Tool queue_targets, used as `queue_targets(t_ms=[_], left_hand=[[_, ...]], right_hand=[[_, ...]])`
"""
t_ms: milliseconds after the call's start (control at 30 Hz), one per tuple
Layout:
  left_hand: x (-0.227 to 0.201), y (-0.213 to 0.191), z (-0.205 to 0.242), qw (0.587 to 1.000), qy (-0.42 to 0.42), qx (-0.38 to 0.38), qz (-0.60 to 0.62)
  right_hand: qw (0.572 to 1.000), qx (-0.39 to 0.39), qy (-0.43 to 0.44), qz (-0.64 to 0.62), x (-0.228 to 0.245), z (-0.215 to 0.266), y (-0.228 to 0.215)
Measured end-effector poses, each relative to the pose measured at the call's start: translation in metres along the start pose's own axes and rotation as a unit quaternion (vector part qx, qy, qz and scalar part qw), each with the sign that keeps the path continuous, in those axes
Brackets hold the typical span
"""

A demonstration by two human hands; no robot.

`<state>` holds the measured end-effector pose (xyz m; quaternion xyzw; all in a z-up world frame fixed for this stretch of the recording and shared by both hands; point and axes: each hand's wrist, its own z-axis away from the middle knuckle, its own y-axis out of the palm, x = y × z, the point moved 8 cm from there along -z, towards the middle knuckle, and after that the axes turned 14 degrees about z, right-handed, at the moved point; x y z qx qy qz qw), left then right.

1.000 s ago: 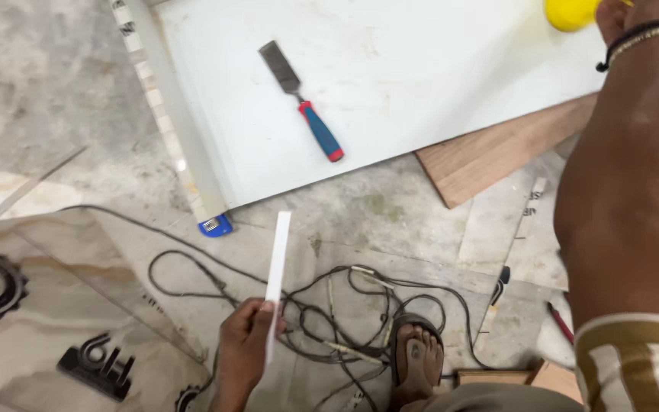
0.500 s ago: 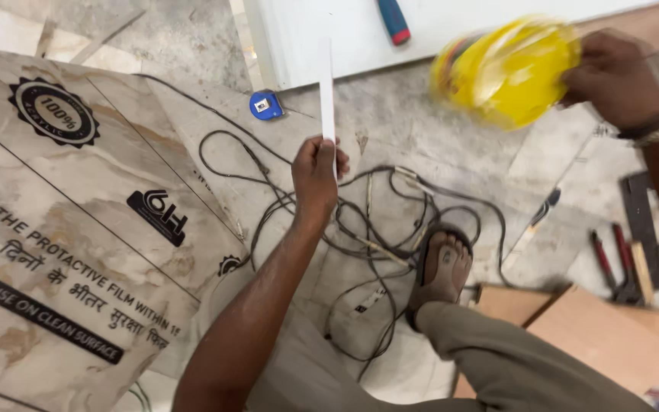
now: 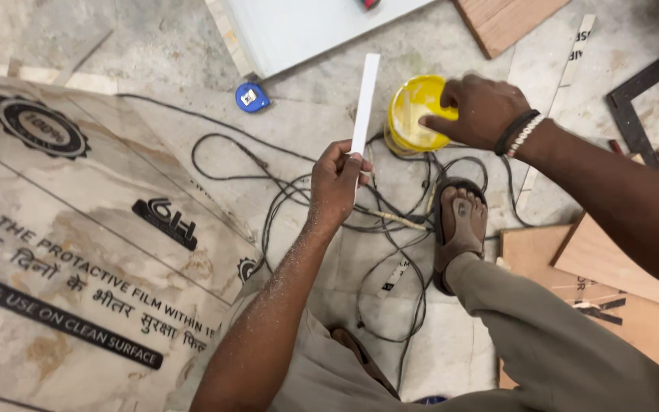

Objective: The person uses an angle grinder to smooth the edges of a white plastic strip. They then apply glue to the strip and attach it to the edge of a wooden frame. The person also handles a wooden frame and a yellow bucket containing glue.

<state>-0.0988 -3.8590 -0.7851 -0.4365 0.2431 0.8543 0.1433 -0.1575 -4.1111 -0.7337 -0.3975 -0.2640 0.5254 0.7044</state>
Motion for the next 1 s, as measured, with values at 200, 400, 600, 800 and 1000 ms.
queue_targets(t_ms=[200,400,600,800,1000], left_hand=[[-0.006,0.001,0.018,1.0,-0.017,0.016,0.008],[-0.007,-0.004,0.028,0.998,-0.039,0.029,-0.032],[-0.018,-0.006,0.025,0.999,-0.028,0.017,-0.041],[-0.019,-0.011,0.021,0.999,-0.025,-0.004,-0.038],[-0.017,-0.002,0.024,0.998,-0.024,0.014,-0.058]], right_hand=[[0.965,0.185,-0.093,-0.159,0.037,0.031,0.016],[0.984,-0.005,-0.151,-0.099,0.04,0.029,0.014],[0.932,0.016,-0.034,-0.361,-0.017,0.069,0.015],[0.845,0.083,-0.048,-0.526,-0.02,0.112,0.059],[0.837,0.004,-0.028,-0.547,-0.041,0.071,0.066]])
